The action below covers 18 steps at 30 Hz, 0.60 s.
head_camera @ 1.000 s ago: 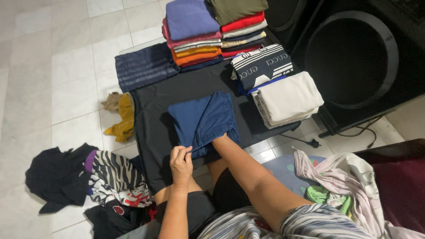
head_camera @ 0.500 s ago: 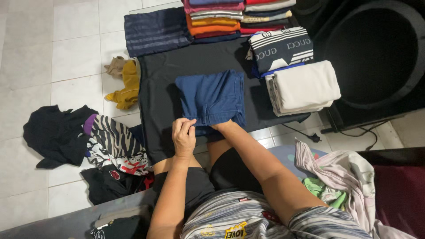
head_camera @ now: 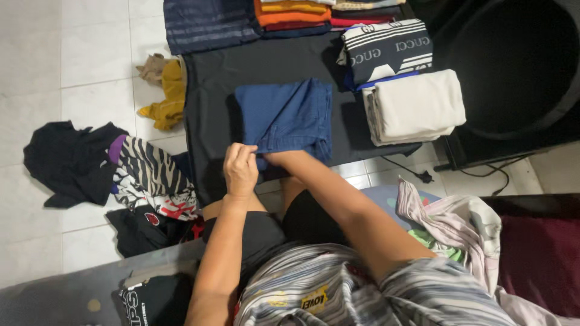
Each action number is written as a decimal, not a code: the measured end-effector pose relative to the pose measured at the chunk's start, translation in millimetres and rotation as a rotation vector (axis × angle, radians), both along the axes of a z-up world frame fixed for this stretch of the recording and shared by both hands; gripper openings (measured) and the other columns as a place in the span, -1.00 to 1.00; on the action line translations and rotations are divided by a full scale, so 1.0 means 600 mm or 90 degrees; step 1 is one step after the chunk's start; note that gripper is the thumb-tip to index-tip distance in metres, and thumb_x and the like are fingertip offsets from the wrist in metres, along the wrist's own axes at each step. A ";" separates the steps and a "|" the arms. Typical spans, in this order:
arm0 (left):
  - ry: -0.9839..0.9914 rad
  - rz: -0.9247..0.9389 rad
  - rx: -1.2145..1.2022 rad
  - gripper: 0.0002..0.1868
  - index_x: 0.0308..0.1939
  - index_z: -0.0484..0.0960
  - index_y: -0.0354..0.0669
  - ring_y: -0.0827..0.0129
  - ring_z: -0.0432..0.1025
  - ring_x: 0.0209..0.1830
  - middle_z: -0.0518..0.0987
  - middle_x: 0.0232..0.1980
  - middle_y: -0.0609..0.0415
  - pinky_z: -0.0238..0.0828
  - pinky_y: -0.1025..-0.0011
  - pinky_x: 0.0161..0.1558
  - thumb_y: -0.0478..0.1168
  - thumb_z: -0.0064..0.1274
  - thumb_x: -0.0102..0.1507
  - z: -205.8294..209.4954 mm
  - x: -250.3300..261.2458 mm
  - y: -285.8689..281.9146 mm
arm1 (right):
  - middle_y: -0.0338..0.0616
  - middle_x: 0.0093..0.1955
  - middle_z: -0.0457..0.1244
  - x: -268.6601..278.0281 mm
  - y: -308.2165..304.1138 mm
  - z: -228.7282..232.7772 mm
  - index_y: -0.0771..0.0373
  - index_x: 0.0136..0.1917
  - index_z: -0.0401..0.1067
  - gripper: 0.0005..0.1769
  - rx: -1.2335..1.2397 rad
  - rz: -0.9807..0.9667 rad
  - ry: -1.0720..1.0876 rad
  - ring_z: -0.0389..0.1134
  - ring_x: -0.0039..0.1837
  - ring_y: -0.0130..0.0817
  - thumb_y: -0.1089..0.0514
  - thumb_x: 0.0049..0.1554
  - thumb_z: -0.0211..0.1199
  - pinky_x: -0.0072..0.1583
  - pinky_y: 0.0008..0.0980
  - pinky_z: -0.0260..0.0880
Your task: The person folds several garments on a dark mat on the floor. They fold a patterned shirt, a blue pair of shorts, and a yellow pair of shorts, placing each folded item into a growing stack.
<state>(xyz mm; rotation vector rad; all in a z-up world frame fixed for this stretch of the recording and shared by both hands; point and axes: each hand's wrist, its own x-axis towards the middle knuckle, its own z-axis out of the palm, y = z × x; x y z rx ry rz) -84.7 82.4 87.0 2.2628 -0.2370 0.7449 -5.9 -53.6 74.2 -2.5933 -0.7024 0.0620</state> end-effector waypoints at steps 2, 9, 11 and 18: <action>-0.014 0.021 0.030 -0.87 -0.20 0.65 -0.20 0.03 0.44 -0.10 0.53 -0.18 -0.03 0.39 0.16 -0.01 -0.42 0.12 0.18 0.011 -0.001 0.002 | 0.18 0.16 0.33 -0.092 -0.051 0.013 0.33 0.25 0.44 -0.57 0.099 0.052 -0.077 0.37 0.16 0.17 0.02 0.22 0.20 0.19 0.04 0.34; -0.106 -0.004 0.119 -0.85 -0.24 0.60 -0.13 0.13 0.44 -0.08 0.54 -0.17 0.07 0.32 0.16 0.01 -0.36 0.16 0.12 0.020 0.029 -0.064 | -0.03 0.24 0.25 -0.129 -0.129 0.051 0.25 0.34 0.35 -0.32 0.055 -0.147 -0.457 0.24 0.23 -0.05 0.09 -0.06 0.33 0.21 -0.05 0.13; -0.082 -0.036 0.097 -0.84 -0.20 0.60 -0.15 0.12 0.43 -0.08 0.55 -0.14 0.07 0.32 0.19 -0.03 -0.37 0.16 0.15 0.015 0.036 -0.081 | -0.06 0.22 0.24 -0.084 -0.130 0.057 0.24 0.35 0.35 -0.33 -0.008 -0.184 -0.454 0.22 0.23 -0.07 0.16 -0.04 0.34 0.23 -0.02 0.14; -0.025 -0.057 0.172 -0.84 -0.27 0.60 -0.07 0.16 0.44 -0.07 0.55 -0.18 0.12 0.34 0.19 -0.04 -0.43 0.11 0.14 0.023 0.004 -0.045 | -0.04 0.23 0.30 -0.099 -0.237 0.031 0.22 0.24 0.46 -0.57 0.110 -0.040 -0.316 0.30 0.22 -0.07 0.34 0.08 0.27 0.25 -0.13 0.32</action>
